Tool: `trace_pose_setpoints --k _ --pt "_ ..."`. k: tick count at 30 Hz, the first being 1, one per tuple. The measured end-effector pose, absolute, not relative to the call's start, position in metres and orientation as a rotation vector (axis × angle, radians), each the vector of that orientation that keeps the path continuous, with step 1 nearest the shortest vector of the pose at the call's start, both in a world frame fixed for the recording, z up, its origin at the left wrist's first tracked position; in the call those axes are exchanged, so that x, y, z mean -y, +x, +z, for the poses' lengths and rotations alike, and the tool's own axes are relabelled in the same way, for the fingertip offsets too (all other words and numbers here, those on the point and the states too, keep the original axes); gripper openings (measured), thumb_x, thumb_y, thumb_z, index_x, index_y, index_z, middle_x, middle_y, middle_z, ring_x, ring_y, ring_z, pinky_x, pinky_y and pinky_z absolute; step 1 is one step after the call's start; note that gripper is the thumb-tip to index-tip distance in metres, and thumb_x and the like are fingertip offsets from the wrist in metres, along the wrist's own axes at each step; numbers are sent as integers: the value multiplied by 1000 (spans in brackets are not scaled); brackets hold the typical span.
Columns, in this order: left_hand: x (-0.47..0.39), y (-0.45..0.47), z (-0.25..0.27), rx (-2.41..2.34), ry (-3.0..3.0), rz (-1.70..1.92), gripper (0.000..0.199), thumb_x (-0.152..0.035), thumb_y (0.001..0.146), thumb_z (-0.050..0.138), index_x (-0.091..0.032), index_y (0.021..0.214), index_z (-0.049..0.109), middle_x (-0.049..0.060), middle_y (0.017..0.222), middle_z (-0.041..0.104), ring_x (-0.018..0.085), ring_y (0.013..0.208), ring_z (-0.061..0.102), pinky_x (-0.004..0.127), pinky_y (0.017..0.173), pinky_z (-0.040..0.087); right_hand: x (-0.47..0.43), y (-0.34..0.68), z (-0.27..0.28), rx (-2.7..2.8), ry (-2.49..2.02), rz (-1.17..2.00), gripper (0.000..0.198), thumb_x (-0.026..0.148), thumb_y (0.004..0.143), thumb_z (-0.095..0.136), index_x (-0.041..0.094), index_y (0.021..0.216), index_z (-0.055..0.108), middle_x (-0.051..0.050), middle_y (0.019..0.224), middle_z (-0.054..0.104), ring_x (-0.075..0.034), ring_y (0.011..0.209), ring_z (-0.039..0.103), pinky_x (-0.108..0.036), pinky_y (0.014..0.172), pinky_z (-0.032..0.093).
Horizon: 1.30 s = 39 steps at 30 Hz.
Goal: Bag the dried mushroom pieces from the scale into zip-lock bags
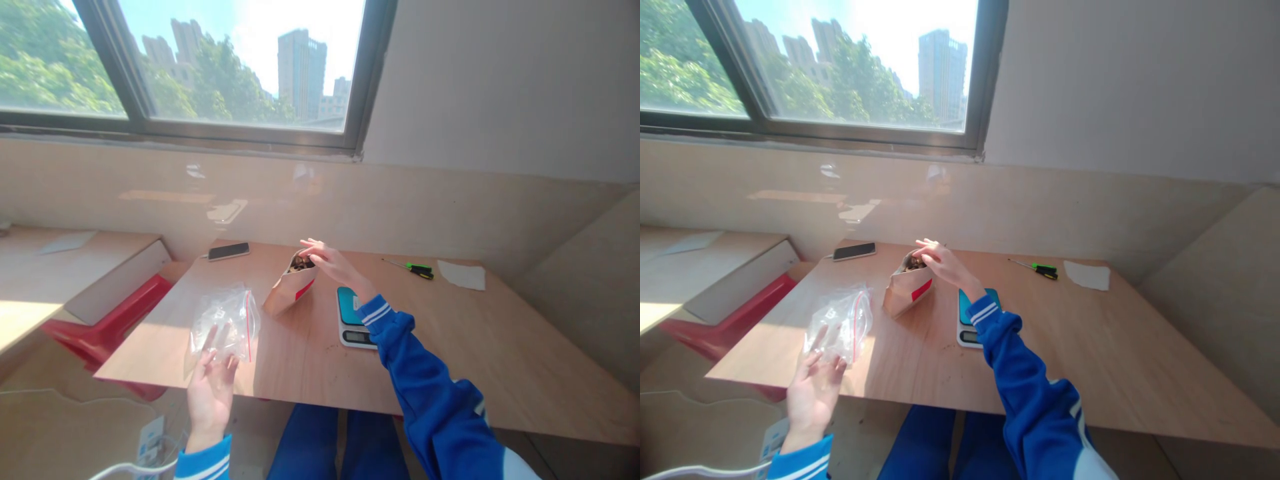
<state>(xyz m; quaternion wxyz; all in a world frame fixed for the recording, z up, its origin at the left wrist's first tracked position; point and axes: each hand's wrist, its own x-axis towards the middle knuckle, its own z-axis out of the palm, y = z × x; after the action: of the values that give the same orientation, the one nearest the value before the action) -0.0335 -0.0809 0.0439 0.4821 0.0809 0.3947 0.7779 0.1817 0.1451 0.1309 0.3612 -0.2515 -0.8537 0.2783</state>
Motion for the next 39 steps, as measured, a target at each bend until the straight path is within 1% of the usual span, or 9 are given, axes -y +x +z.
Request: trace_pose_setpoints --k 4,7,11,16,19,23,28,34,39 --pt "81 -35 43 -963 183 1886 48 -10 82 48 -25 127 60 8 116 69 7 61 64 16 59 57 -140 184 136 2230 -595 737 44 4 74 46 20 112 59 -9 140 49 -23 129 46 -44 105 39" --pt "82 -35 43 -962 172 1879 48 -9 82 47 -24 126 60 8 113 70 8 62 65 17 59 57 -139 185 143 2146 -624 763 40 7 75 48 20 113 52 -11 138 49 -20 117 54 -39 95 47" --pt "82 -36 42 -967 164 1876 49 -8 83 46 -25 126 60 7 114 71 8 62 65 16 59 57 -143 185 147 2123 -658 732 28 14 79 52 19 106 55 -11 129 56 -19 109 59 -37 90 50" --pt "81 -37 40 -946 159 1881 51 -8 83 46 -27 128 58 7 117 69 9 64 67 17 59 58 -145 176 142 2088 -655 630 41 5 75 45 20 111 57 -8 126 58 -15 93 59 -32 82 51" --pt "81 -39 39 -938 149 1879 51 -8 84 44 -27 129 58 7 119 69 9 65 68 18 60 58 -142 169 145 2070 -654 533 46 1 72 42 21 108 61 -6 114 61 -14 87 56 -31 81 50" --pt "82 -41 39 -966 101 1884 51 -9 85 44 -28 129 57 6 119 69 9 64 68 18 61 59 -136 161 158 1970 -588 545 37 3 75 43 21 99 65 -4 102 62 -16 87 54 -29 77 49" --pt "82 -39 42 -952 80 1884 52 -8 84 44 -29 130 57 6 118 69 9 63 69 17 59 58 -138 152 162 1805 -522 906 17 26 84 55 21 98 64 -4 101 65 -15 88 61 -27 75 51" --pt "83 -38 44 -943 53 1884 53 -7 83 43 -29 130 57 6 119 69 10 63 69 17 58 58 -135 147 137 1882 -563 889 16 34 85 56 20 87 65 -4 87 68 -18 88 64 -34 83 50" --pt "83 -35 47 -920 106 1887 52 -7 81 47 -28 127 60 6 116 70 11 62 68 19 59 58 -130 147 142 1638 -497 1045 22 31 89 42 21 83 61 -4 82 71 -23 111 59 -40 98 43"
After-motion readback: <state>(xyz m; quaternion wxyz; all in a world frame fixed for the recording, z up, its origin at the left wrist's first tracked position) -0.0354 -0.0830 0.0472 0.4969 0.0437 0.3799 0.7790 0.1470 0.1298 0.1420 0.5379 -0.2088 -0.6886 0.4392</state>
